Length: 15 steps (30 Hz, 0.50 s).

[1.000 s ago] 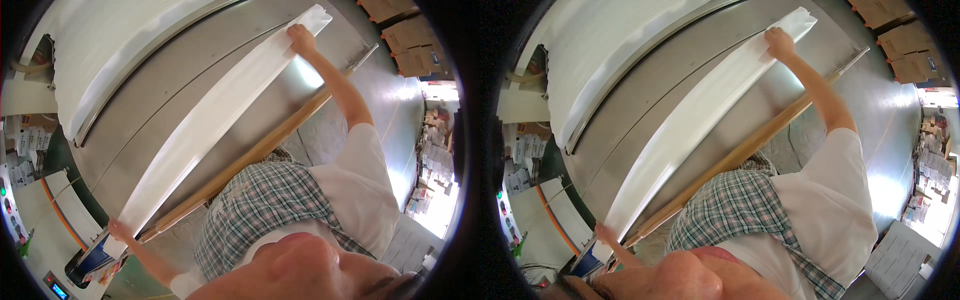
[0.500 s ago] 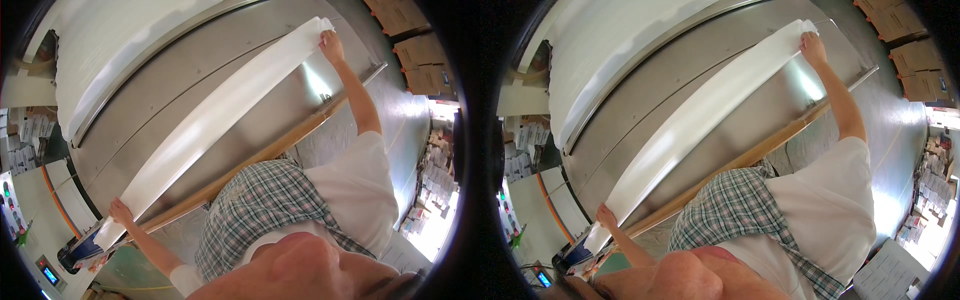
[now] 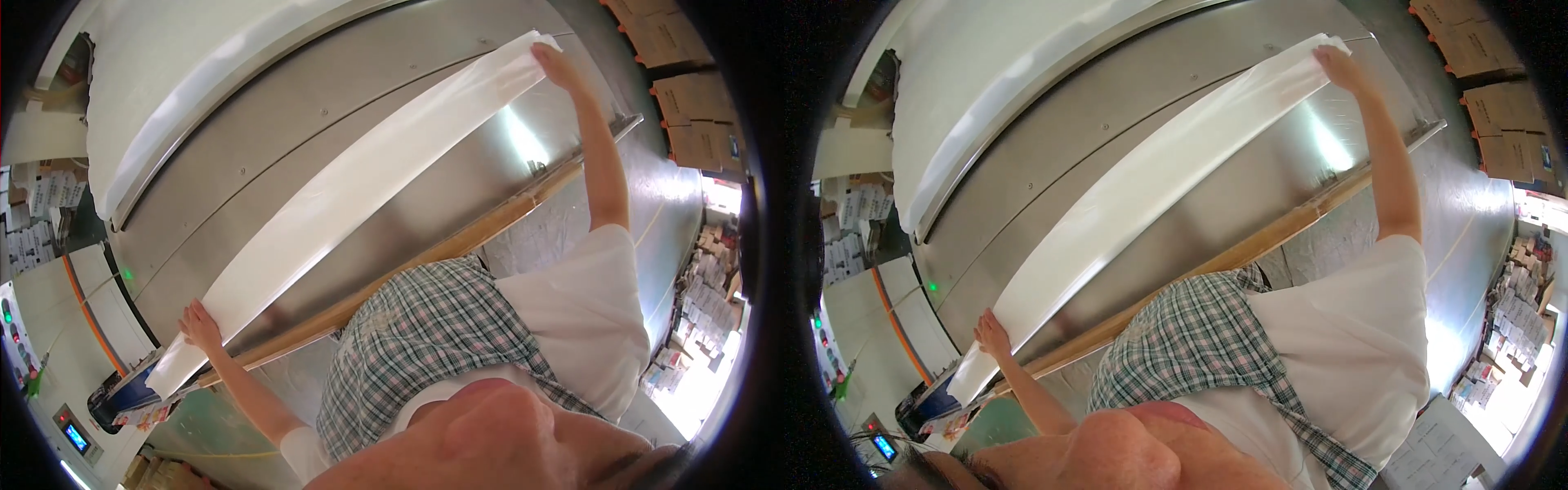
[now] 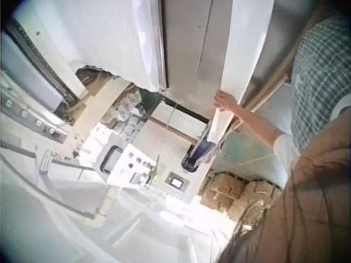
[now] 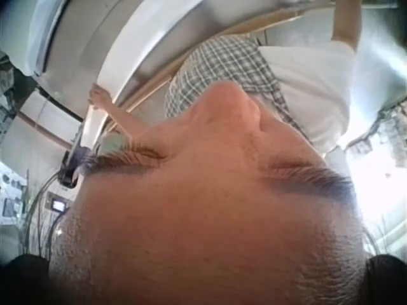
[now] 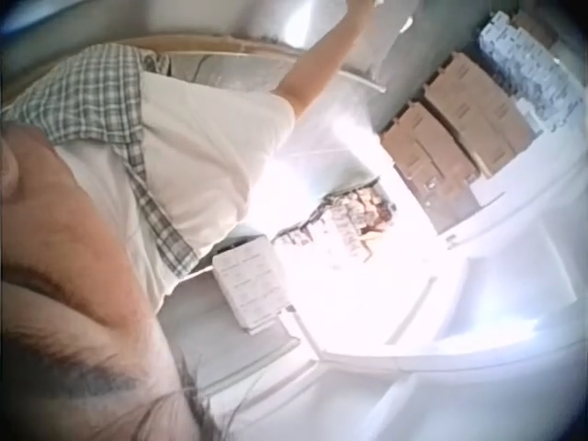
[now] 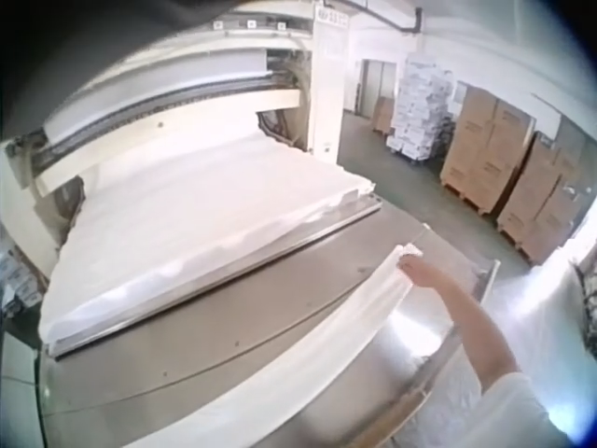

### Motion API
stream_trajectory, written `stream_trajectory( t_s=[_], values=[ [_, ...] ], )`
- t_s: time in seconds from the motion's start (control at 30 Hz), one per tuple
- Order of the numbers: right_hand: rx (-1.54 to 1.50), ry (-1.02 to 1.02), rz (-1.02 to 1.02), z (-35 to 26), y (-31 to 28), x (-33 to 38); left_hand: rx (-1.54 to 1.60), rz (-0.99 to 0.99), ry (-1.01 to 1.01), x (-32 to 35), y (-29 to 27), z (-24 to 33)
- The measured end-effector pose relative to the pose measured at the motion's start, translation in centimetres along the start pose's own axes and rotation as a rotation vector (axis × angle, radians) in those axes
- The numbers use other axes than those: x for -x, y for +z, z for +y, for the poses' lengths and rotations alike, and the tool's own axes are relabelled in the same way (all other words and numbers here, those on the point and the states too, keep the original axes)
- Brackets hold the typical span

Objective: Picking up stacks of paper from a machine and placing them on a workspace for further processing.

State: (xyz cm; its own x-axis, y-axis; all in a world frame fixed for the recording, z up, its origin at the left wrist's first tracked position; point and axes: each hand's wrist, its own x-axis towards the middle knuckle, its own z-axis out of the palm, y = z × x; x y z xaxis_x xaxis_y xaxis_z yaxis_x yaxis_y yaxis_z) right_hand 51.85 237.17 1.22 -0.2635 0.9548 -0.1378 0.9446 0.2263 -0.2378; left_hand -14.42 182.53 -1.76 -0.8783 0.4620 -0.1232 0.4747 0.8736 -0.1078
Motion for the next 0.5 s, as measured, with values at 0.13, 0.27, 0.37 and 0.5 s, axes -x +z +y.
stream_trajectory(
  t_s=[0.13,0.27,0.37,0.5],
  values=[
    [0.111,0.136,0.422,11.4,8.0,-5.2,0.023,-0.009,0.057,-1.2,0.6,1.9],
    [-0.203,0.092,0.243,9.2,8.1,-7.5,-0.019,-0.033,0.016,-0.9,1.7,-0.3],
    [-0.275,0.136,-0.254,7.1,4.9,-3.3,-0.066,0.022,0.030,-2.7,2.7,-4.6],
    [-0.251,-0.011,-0.521,-4.4,3.0,3.9,-0.179,0.095,0.171,-4.3,5.8,-20.1]
  ],
)
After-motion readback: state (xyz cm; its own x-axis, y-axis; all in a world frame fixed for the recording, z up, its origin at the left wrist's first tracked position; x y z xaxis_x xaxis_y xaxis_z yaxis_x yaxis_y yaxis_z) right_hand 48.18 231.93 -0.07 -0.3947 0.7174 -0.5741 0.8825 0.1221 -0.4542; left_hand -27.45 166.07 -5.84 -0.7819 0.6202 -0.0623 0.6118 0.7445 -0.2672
